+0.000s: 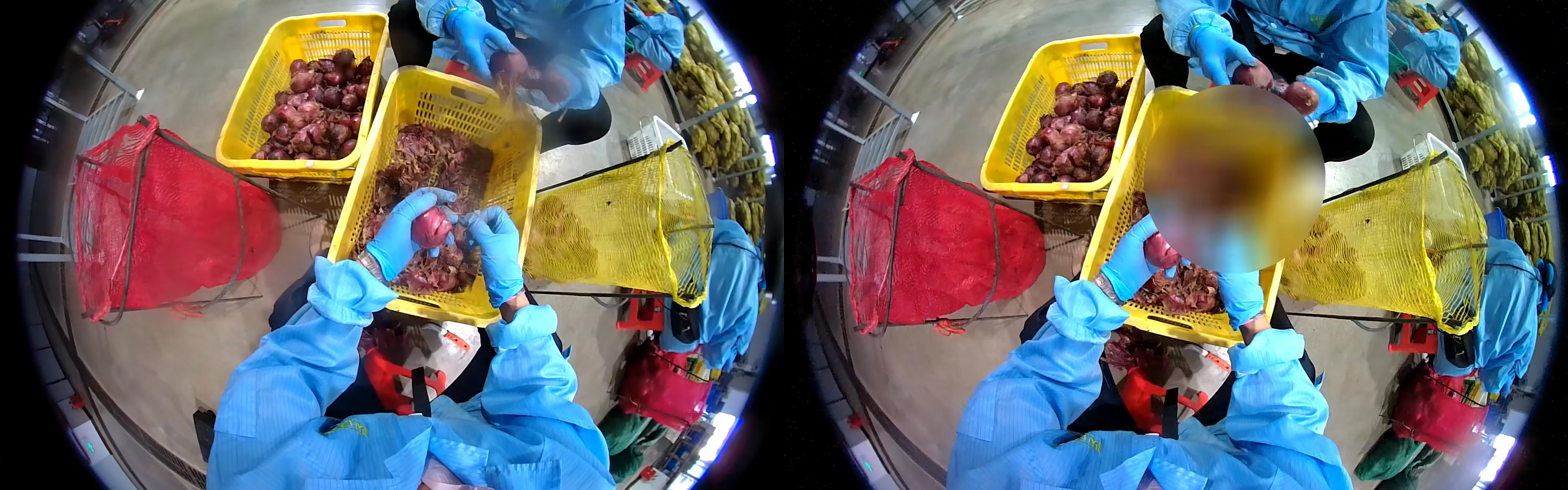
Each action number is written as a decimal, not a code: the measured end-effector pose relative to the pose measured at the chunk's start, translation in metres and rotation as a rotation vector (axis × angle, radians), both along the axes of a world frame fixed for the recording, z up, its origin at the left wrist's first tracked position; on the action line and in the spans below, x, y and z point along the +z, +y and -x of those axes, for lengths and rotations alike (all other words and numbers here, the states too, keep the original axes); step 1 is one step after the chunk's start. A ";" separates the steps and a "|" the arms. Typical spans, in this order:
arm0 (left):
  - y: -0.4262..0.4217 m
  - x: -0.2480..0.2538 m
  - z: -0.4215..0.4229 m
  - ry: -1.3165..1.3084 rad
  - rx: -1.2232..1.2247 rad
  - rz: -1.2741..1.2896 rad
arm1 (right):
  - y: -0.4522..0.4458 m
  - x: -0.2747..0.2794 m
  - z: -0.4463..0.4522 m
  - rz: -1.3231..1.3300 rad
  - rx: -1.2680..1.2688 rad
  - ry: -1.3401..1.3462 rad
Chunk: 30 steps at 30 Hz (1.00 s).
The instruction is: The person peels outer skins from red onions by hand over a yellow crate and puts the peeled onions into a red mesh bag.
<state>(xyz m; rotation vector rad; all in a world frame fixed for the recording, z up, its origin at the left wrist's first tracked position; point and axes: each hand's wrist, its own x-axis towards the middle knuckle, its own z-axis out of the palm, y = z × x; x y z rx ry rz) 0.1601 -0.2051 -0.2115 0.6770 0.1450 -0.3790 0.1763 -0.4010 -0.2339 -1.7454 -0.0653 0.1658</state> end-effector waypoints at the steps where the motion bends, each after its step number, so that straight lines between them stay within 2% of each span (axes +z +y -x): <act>1: 0.002 -0.001 0.000 -0.002 -0.014 0.014 | -0.001 0.002 -0.002 -0.020 -0.014 0.019; 4: 0.005 -0.003 0.000 0.105 -0.005 0.030 | 0.007 0.018 0.004 0.030 0.092 -0.106; 7: -0.002 -0.004 -0.002 0.127 0.049 0.082 | 0.025 0.052 0.012 -0.242 0.221 0.105; 8: -0.005 -0.032 -0.004 0.068 -0.002 0.021 | 0.025 0.042 0.015 -0.167 0.218 0.049; 9: -0.005 -0.015 0.000 -0.042 0.008 -0.191 | 0.024 0.032 0.015 -0.091 0.214 -0.016; 13: -0.012 -0.002 0.002 0.086 0.022 -0.171 | 0.023 0.039 0.015 -0.129 0.179 0.096; 15: -0.008 -0.007 0.000 0.005 -0.068 -0.136 | 0.027 0.049 0.017 -0.262 0.173 0.144; 17: -0.005 -0.002 -0.002 -0.018 -0.157 -0.092 | 0.024 0.046 0.014 -0.247 0.187 0.134; 19: -0.003 0.009 0.002 0.073 -0.179 -0.065 | 0.025 0.051 0.016 -0.268 0.166 0.189; 21: -0.004 0.006 -0.002 0.004 -0.228 -0.006 | 0.023 0.046 0.015 -0.296 0.173 0.135; 23: -0.002 0.004 -0.001 -0.062 -0.205 -0.098 | 0.024 0.047 0.015 -0.280 0.156 0.136; 24: -0.003 0.007 0.001 -0.117 -0.171 -0.229 | 0.024 0.045 0.015 -0.287 0.144 0.139; 26: -0.003 0.017 0.004 0.100 -0.099 -0.208 | 0.023 0.041 0.014 -0.284 0.139 0.147; 30: -0.002 0.009 0.000 -0.074 -0.169 -0.218 | 0.023 0.045 0.014 -0.274 0.172 0.175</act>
